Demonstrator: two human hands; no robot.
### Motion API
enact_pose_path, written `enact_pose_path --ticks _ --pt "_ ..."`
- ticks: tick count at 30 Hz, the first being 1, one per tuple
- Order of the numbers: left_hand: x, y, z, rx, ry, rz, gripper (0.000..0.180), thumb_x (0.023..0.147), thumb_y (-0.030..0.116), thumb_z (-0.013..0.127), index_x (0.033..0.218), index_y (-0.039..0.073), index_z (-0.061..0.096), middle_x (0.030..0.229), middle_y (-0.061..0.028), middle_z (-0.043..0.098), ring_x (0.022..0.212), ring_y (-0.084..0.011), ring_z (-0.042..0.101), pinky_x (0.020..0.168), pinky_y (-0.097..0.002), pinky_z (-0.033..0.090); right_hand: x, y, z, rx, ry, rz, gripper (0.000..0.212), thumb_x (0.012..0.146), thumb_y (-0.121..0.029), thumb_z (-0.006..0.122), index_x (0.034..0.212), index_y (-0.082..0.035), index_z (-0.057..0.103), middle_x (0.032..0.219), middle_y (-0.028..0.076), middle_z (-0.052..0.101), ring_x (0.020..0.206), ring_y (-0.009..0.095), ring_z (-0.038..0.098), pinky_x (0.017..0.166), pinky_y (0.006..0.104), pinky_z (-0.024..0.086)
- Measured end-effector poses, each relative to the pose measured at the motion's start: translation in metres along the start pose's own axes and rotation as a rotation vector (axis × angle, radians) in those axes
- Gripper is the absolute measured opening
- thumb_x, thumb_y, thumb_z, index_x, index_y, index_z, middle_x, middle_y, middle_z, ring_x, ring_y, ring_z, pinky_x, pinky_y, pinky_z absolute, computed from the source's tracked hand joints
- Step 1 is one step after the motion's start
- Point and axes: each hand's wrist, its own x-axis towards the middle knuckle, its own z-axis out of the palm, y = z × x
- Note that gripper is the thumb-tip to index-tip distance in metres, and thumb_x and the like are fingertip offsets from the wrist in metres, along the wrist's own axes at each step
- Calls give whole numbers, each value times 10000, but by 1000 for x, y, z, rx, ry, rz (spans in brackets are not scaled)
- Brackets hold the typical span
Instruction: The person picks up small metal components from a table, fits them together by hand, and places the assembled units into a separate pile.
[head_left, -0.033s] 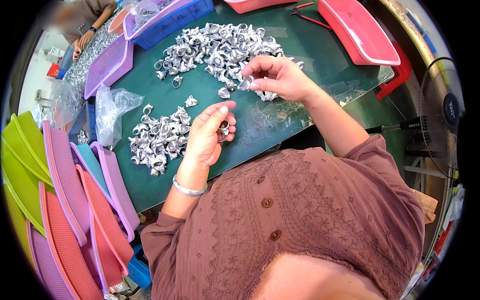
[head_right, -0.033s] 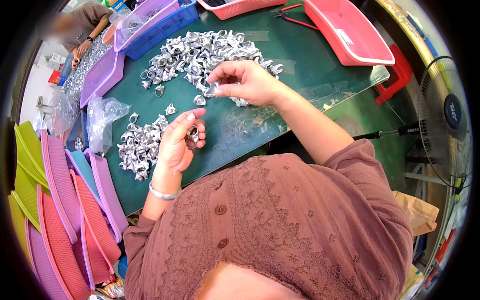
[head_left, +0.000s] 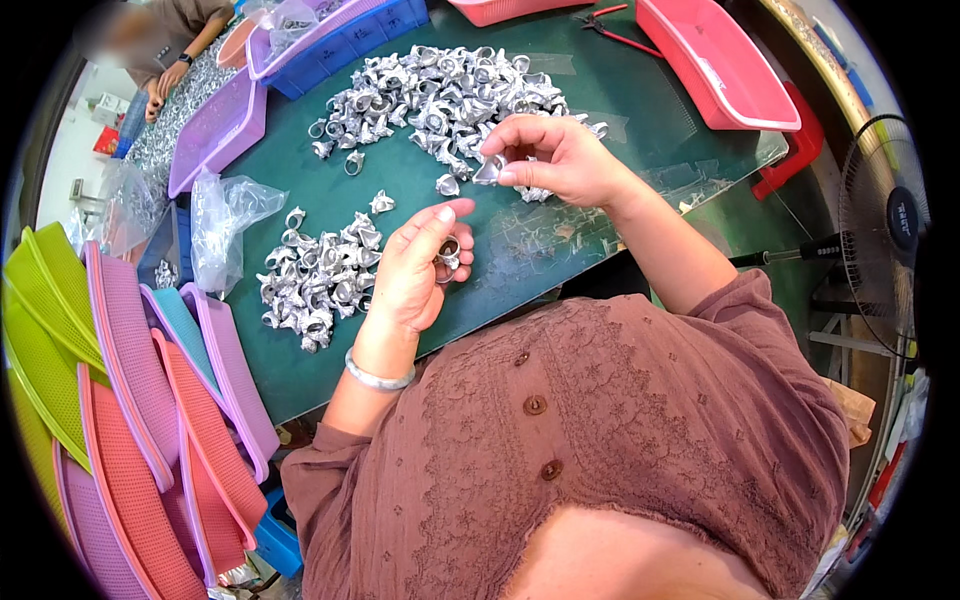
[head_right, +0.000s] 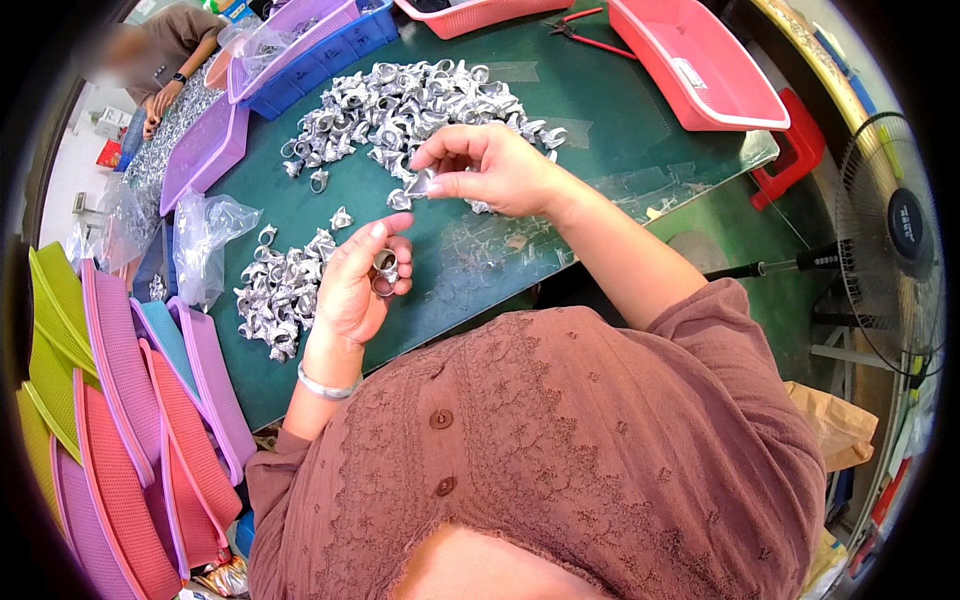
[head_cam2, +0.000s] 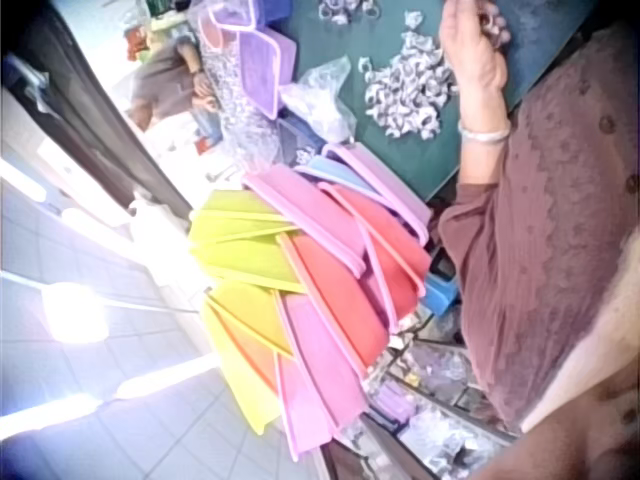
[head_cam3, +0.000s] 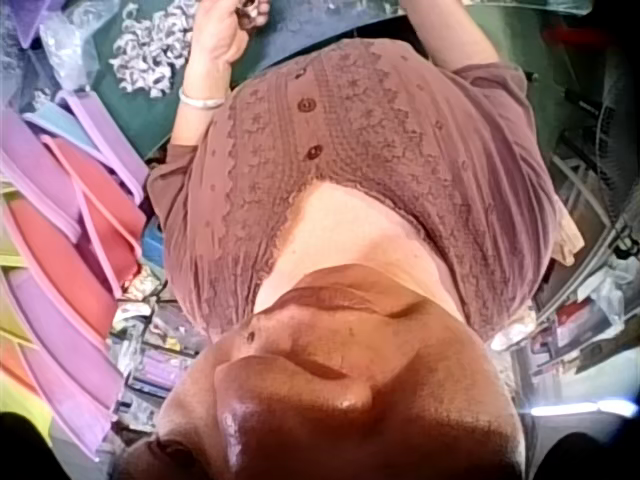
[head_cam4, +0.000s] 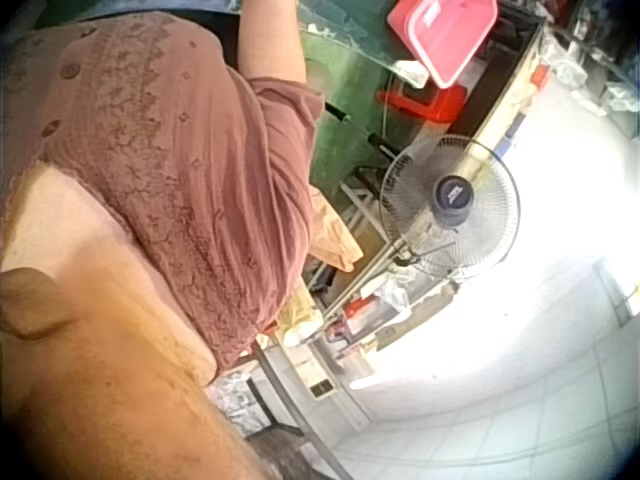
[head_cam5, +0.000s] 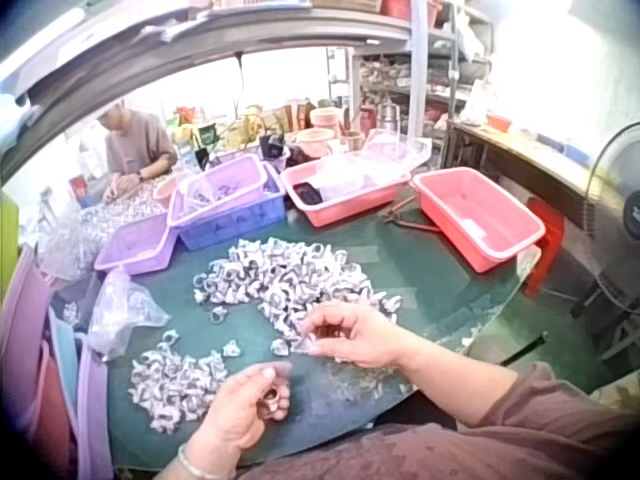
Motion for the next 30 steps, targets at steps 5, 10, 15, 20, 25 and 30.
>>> enact_pose_path --ticks 5,10,15,20,25,30 --pt "0 2 5 -101 -152 14 375 947 352 445 1103 24 542 794 -36 543 670 -115 490 545 -229 402 -5 -6 15 -47 -50 -113 245 782 6 654 1020 -19 602 984 27 559 875 104 528 783 244 436" --pt "1 -2 5 -239 -353 28 374 929 339 498 1124 23 546 796 -31 563 651 -104 511 553 -228 423 -9 -7 24 -34 -52 -224 292 774 -51 690 1046 -17 592 1012 57 562 887 123 536 756 261 447" --pt "-2 -3 8 -164 -321 58 340 916 335 518 1112 57 520 815 -9 530 693 -96 478 553 -214 389 -13 -5 25 35 -21 -201 296 770 -60 696 1044 -13 595 1006 47 565 868 112 535 738 254 445" --pt "-2 -4 7 -182 -306 87 324 907 240 552 1164 45 527 831 -18 566 687 -90 509 559 -213 416 -15 -10 24 -86 -14 -212 239 765 -54 696 983 -13 607 951 48 562 860 121 532 729 251 438" --pt "-4 -2 6 -140 -227 118 363 891 154 573 1230 46 504 870 -38 590 690 -94 526 566 -210 430 -16 -11 25 -287 13 -323 137 751 -18 686 873 -20 624 849 44 590 816 123 558 711 250 446" --pt "-6 -1 7 -140 -200 154 432 871 149 594 1276 66 469 882 -36 599 725 -97 528 575 -218 422 -20 -15 32 -329 38 -327 133 743 28 664 860 -14 615 813 66 623 744 172 607 639 290 475"
